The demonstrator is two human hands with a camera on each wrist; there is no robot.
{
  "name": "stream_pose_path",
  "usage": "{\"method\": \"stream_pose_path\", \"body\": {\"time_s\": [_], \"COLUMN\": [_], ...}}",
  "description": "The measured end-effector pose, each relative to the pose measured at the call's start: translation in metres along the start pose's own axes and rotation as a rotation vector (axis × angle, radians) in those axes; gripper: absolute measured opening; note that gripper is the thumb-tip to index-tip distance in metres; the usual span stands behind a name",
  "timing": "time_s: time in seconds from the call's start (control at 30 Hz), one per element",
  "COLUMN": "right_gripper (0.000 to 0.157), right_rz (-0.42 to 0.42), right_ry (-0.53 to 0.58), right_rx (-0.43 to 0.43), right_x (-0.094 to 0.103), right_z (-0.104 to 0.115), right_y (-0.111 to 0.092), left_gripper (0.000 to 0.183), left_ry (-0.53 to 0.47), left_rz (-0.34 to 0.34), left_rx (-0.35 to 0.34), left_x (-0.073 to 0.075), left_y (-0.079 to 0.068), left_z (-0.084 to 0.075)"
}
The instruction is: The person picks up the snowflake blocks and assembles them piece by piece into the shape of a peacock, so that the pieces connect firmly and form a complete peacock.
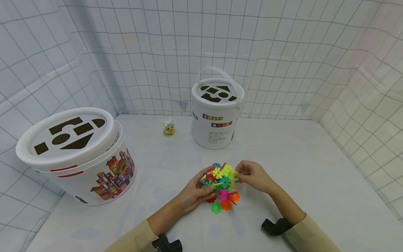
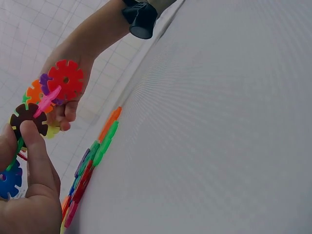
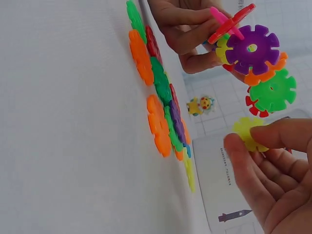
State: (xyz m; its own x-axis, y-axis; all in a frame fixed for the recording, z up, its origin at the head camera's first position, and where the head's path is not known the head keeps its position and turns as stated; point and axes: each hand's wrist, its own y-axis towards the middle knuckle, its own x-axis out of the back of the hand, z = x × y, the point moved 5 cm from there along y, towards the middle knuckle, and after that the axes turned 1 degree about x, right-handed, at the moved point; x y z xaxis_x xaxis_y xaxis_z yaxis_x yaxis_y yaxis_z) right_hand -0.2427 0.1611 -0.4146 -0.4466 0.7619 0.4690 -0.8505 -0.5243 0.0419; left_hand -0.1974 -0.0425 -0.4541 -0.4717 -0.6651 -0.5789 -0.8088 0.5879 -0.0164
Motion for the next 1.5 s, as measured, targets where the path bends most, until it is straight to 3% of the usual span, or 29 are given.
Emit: {"method": "stream_pose_path", "body": {"time_s": [0.1, 0.2, 0.67, 0.73, 1.03, 1.27, 1.5], "right_gripper": [0.013, 0.012, 0.003, 0.008, 0.004, 0.007, 0.006], "right_rz": [-0.073, -0.093, -0.104, -0.106, -0.115, -0.087, -0.037], "right_ry": [0.045, 0.056, -0.159, -0.173, -0.187, -0.178, -0.140], "right_rx": [0.034, 0.076, 0.223, 0.226, 0.270, 0.309, 0.328], "right_x": [0.002, 0.002, 0.004, 0.004, 0.003, 0.001, -0.005], "right_z": [0.004, 0.008, 0.024, 0.025, 0.027, 0.029, 0.028], "right_y": [0.000, 0.000, -0.005, -0.006, -0.007, -0.008, -0.009], "left_gripper": [0.068, 0.071, 0.062, 0.063, 0.057, 0.056, 0.050], "left_ry": [0.023, 0.037, 0.020, 0.023, 0.001, 0.026, 0.114], "left_rz": [0.036, 0.051, 0.041, 0.036, 0.004, -0.012, -0.025], "left_rx": [-0.001, 0.001, 0.036, 0.043, 0.058, 0.067, 0.057], "left_x": [0.000, -0.001, -0.003, -0.003, -0.002, -0.002, -0.001], "left_y": [0.000, 0.000, -0.003, -0.003, -0.002, -0.002, -0.002], "left_z": [0.001, 0.002, 0.002, 0.002, 0.002, 0.002, 0.003]}}
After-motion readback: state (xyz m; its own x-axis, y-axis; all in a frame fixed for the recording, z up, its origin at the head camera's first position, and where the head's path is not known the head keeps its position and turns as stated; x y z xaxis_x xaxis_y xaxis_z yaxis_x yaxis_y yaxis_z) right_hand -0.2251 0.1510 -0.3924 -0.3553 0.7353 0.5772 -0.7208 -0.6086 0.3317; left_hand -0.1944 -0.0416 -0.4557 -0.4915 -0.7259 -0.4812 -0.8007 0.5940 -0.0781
